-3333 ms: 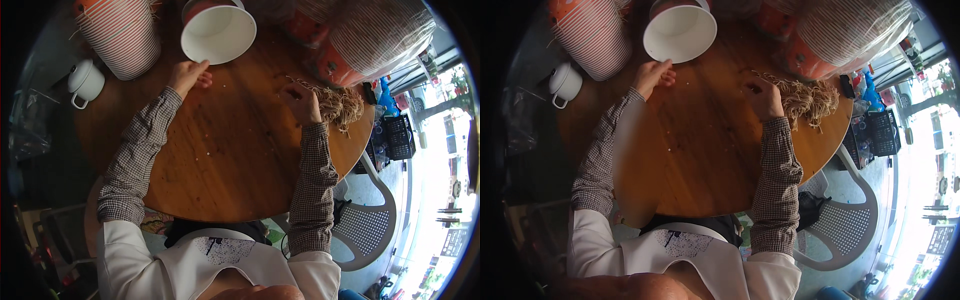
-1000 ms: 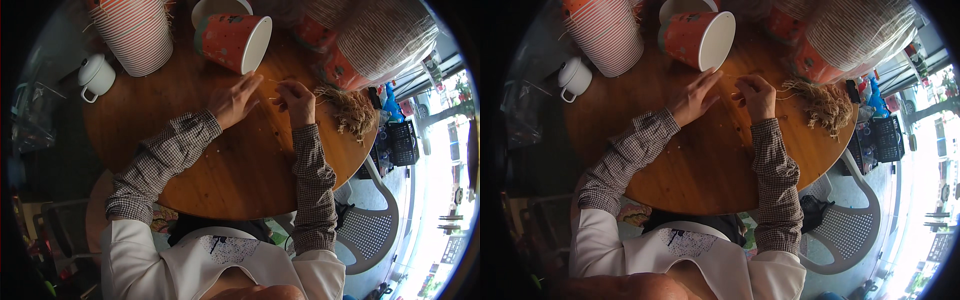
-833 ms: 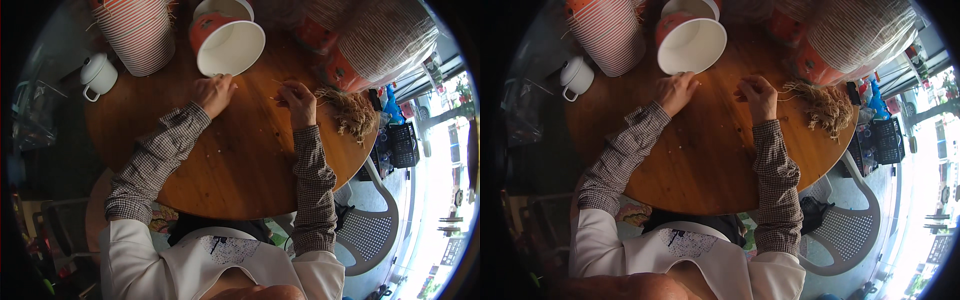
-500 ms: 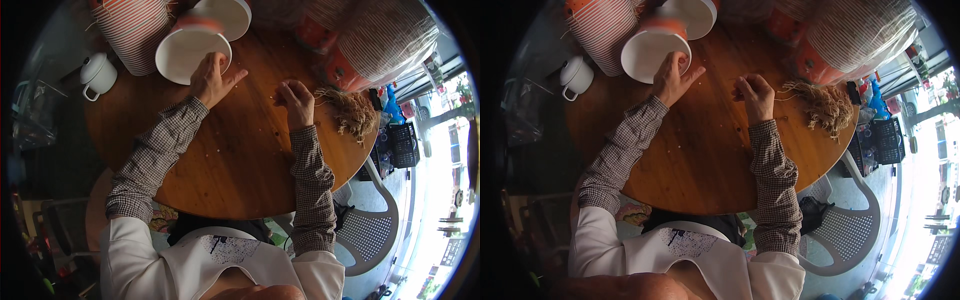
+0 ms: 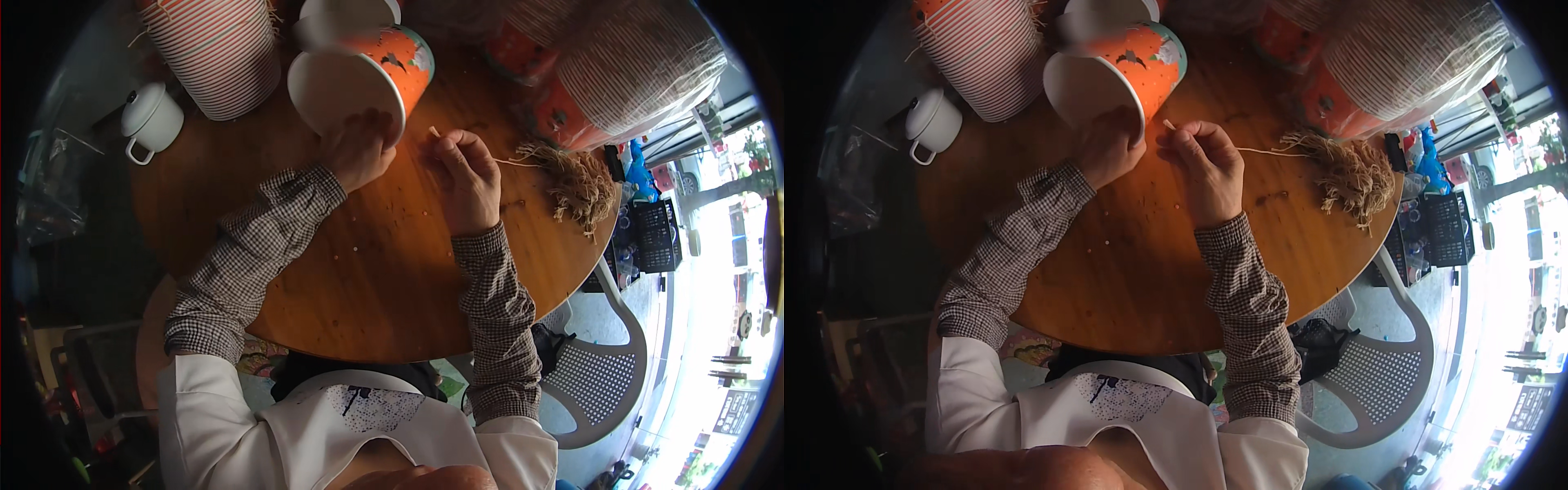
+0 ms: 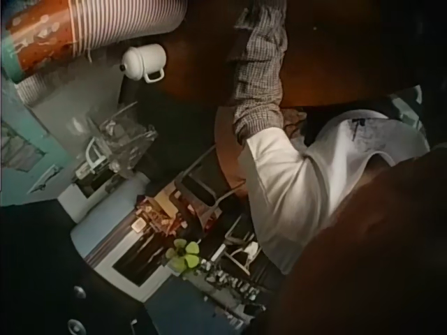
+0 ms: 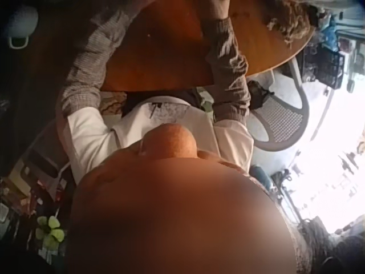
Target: The person is attaching string handles to paper buckets at a wooden table.
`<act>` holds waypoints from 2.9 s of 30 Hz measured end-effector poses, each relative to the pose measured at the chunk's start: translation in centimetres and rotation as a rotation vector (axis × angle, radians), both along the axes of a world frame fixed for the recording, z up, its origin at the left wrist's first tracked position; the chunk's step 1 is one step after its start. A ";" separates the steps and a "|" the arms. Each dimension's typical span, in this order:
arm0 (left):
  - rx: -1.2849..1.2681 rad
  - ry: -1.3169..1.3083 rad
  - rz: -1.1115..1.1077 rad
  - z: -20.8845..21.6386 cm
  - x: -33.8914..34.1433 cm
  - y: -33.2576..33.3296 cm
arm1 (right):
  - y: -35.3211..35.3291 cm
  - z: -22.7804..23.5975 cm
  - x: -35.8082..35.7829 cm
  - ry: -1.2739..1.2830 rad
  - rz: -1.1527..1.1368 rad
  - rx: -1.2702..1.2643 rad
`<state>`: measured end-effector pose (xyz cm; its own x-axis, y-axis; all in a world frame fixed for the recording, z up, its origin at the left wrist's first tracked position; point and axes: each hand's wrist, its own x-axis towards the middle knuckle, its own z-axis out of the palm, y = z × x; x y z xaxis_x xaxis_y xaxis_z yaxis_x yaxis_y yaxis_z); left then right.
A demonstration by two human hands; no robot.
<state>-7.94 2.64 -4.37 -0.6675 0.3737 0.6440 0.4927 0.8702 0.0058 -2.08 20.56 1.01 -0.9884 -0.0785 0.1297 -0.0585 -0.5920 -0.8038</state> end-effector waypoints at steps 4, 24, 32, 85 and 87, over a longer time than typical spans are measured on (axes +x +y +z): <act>0.075 0.091 -0.174 1.6 2.7 1.1 | -0.2 0.7 0.4 0.030 -0.056 -0.053; 1.066 -0.682 -0.409 5.2 5.9 1.2 | -0.1 -0.5 0.7 0.154 0.037 0.314; 1.060 -0.671 -0.463 4.5 6.0 1.6 | -0.2 -0.8 0.5 0.140 0.049 0.379; 0.514 -0.008 -0.528 4.4 4.5 1.3 | 0.0 0.0 0.9 0.226 -0.231 0.762; 0.507 0.000 -0.522 4.1 4.3 1.0 | 0.1 -0.1 0.7 0.169 -0.183 0.699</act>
